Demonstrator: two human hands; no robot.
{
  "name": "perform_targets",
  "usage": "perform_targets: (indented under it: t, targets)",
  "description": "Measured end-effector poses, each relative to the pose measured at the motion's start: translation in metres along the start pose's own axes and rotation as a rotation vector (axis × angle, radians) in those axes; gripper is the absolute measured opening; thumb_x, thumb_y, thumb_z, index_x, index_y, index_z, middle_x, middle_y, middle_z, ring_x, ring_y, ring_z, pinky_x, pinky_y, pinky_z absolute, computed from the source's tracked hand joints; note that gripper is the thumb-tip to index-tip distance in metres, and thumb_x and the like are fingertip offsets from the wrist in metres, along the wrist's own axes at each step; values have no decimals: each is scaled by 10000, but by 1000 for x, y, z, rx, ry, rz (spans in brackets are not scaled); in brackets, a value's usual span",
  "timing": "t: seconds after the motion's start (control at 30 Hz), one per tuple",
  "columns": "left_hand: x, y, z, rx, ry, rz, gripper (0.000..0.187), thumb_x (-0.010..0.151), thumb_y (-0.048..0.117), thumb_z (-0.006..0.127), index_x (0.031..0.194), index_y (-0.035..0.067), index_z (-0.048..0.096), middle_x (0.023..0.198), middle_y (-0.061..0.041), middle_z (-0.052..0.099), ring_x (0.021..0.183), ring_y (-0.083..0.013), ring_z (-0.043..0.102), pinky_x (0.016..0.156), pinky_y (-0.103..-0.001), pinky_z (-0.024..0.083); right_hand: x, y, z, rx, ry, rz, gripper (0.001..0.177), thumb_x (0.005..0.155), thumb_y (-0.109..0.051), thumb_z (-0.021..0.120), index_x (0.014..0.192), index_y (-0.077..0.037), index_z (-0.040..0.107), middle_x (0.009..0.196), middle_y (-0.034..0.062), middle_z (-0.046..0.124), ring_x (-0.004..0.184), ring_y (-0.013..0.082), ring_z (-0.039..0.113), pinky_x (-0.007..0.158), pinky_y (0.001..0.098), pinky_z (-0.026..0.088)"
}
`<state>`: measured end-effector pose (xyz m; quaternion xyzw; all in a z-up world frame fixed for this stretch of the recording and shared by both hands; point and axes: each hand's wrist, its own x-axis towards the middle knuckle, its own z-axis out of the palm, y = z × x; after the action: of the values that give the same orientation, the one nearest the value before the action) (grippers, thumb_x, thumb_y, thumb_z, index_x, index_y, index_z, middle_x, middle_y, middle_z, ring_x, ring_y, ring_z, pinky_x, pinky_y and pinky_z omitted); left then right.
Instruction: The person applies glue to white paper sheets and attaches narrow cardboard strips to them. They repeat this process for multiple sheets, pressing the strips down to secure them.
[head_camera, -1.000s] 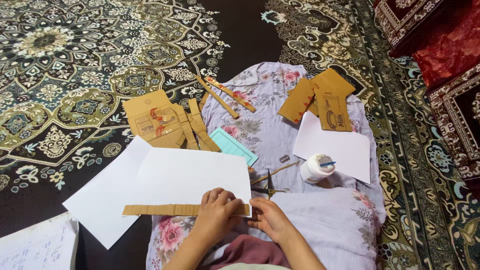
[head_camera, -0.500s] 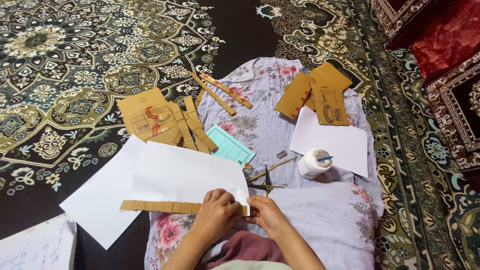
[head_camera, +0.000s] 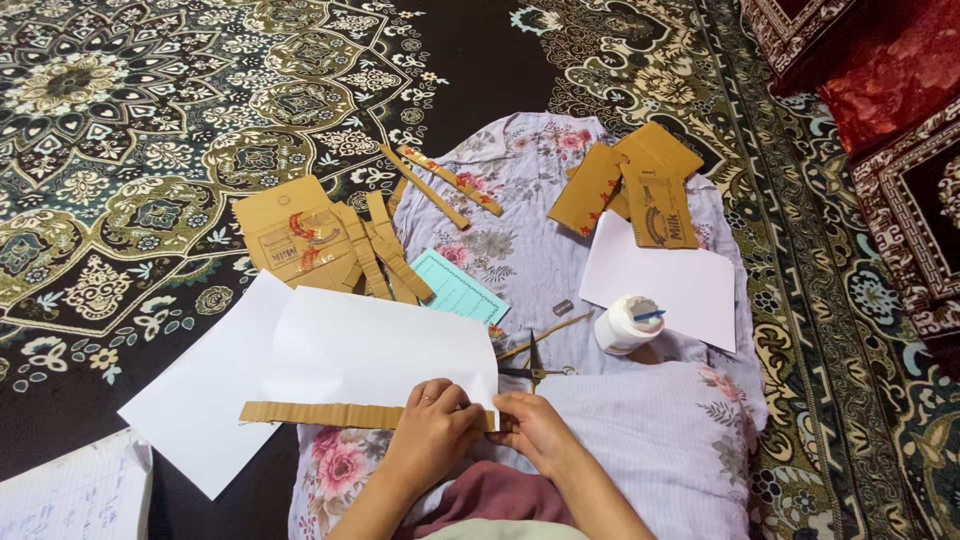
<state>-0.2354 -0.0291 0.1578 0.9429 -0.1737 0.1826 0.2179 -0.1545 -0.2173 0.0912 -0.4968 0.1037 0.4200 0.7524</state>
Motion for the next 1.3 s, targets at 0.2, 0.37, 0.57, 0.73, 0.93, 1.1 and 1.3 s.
perform_targets:
  t: [0.2,0.37,0.57,0.73,0.93,1.1,1.3]
  targets:
    - [0,1,5,19,11,-7,188,727,179,778,900,128,726,908,-43,625,1055,-292,576,937,-448,441,-4,0,4,84,-20,13,227,954,-188,600,1043,4,682,979,125,730,903,232,717,884,437,615]
    - [1,2,3,3,6,6,212,716,183,777,912,118,728,916,-54,625,1052,-299,572,923,-456,437,-9,-8,0,60,-85,16,274,955,-218,620,1083,19,670,1041,147,728,933,243,720,878,434,611]
    - [2,2,-1,-29,44,17,509,649,229,809,1117,57,708,1070,-98,667,1126,-343,563,991,-509,409,-11,-1,0,-173,-90,32,270,905,-216,718,1079,-17,663,1023,101,737,877,180,717,805,344,607]
    - [-40,-39,-24,-12,509,-524,522,800,204,767,1270,21,632,1244,-186,628,1176,-374,552,1021,-482,407,-8,-2,7,-201,-23,42,305,875,-216,786,1051,8,678,880,72,689,741,142,674,710,299,605]
    - [-129,-165,-83,-459,705,-1355,400,1016,336,634,1201,-19,630,1119,-136,625,992,-280,544,846,-444,442,-6,0,11,-252,18,63,318,837,-230,822,1026,-8,694,834,38,670,701,122,649,668,278,594]
    - [-148,-198,-88,-1272,481,-1531,277,998,346,593,1028,74,637,877,-66,599,822,-205,585,725,-377,501,0,3,5,-215,14,72,289,847,-224,826,971,1,694,774,36,652,640,136,632,633,279,574]
    - [-120,-179,-98,-1283,372,-1518,285,975,298,587,1021,23,642,833,-92,632,768,-189,611,698,-363,525,5,1,-12,-225,25,77,290,840,-232,818,966,0,700,740,35,651,603,130,621,613,285,571]
